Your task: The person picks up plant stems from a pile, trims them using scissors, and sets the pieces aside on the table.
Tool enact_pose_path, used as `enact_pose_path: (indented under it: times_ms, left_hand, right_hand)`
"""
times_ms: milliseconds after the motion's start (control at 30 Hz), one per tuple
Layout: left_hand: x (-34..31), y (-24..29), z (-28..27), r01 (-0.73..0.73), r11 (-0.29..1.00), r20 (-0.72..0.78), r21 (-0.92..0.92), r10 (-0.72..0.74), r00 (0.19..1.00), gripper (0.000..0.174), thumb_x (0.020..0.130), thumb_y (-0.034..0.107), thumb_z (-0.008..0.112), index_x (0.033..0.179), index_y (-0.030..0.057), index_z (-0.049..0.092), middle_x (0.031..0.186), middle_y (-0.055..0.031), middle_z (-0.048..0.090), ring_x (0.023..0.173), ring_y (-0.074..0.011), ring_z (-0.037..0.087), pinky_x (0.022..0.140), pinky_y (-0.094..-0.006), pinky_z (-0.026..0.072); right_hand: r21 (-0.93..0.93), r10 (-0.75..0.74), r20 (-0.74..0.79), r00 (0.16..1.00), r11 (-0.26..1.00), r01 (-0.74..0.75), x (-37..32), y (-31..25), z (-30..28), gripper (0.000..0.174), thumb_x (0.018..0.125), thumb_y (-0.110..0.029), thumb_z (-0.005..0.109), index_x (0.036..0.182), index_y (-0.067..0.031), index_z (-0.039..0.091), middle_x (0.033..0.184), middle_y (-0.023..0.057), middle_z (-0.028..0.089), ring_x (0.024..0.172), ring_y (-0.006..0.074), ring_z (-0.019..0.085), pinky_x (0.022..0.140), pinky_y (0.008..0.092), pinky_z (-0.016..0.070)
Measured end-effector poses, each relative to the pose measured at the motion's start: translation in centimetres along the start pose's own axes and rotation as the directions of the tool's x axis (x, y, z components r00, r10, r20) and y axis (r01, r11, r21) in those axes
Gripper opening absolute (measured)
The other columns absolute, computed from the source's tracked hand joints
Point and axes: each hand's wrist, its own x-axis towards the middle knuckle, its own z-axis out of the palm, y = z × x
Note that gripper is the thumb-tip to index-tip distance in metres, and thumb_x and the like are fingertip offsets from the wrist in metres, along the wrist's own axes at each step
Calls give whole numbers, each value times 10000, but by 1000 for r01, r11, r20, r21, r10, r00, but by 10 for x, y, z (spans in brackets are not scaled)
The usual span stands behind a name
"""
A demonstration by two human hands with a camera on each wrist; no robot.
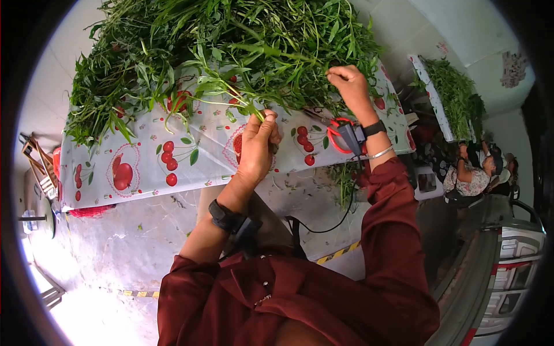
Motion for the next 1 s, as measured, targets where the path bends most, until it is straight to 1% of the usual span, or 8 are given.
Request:
enact_pose_path:
  times_ms: [67,133,200,267,600,733,867,1000]
  left_hand:
    - [-1,2,1,34,999,-25,11,-34,999,110,950,184,479,972,80,506,634,37,357,563,-79,324,534,-223,304]
    - [-1,2,1,28,1000,-29,4,-28,999,116,951,188,479,966,78,514,623,41,351,555,-77,319,527,-222,299]
    - [-2,3,2,22,1000,-35,-3,-22,999,123,951,193,479,960,77,521,612,45,344,547,-75,314,520,-220,295]
    - [-3,5,3,45,999,-36,-11,-45,998,142,953,199,476,950,68,529,609,42,344,548,-72,314,523,-219,295]
    - [-3,4,1,39,999,36,29,-40,999,175,945,181,476,1030,42,541,643,40,389,583,-66,351,577,-223,330]
    - [-2,5,-1,26,998,52,62,-30,998,227,922,155,519,1104,24,546,652,46,396,590,-60,364,579,-212,331]
    - [-3,5,1,65,993,28,101,-68,997,262,880,112,583,1125,24,556,686,48,462,597,-54,401,574,-194,341]
    - [-2,2,-1,88,988,-10,126,-87,996,212,864,126,608,1061,54,572,683,58,470,577,-39,402,527,-180,309]
  right_hand:
    - [131,1,-33,999,991,4,12,-2,-13,176,771,-139,685,921,-47,695,817,42,627,726,149,569,681,271,459]
    - [403,221,-16,975,894,-196,19,-26,-27,184,804,-127,661,952,-21,681,810,13,635,689,111,551,651,232,447]
    - [511,328,-5,945,813,-279,29,-37,-40,195,841,-132,631,996,-15,653,793,-6,620,628,26,497,491,157,367]
    - [571,283,8,959,786,-237,36,-45,-50,200,862,-129,608,1021,-12,635,785,2,608,597,23,485,445,157,339]
    - [583,133,312,941,755,-300,14,-84,-19,173,900,-157,568,954,-3,625,735,14,601,543,36,492,455,171,382]
    - [512,54,482,874,793,-331,4,-103,6,207,911,-170,546,998,6,614,771,7,592,579,27,493,486,168,389]
    - [344,-1,565,825,909,-234,-8,-113,29,187,893,-180,566,968,-20,627,666,-29,572,528,18,484,453,169,379]
    - [457,-29,547,837,848,-269,-22,-120,47,131,864,-115,581,862,16,596,649,-24,545,532,35,499,478,207,401]
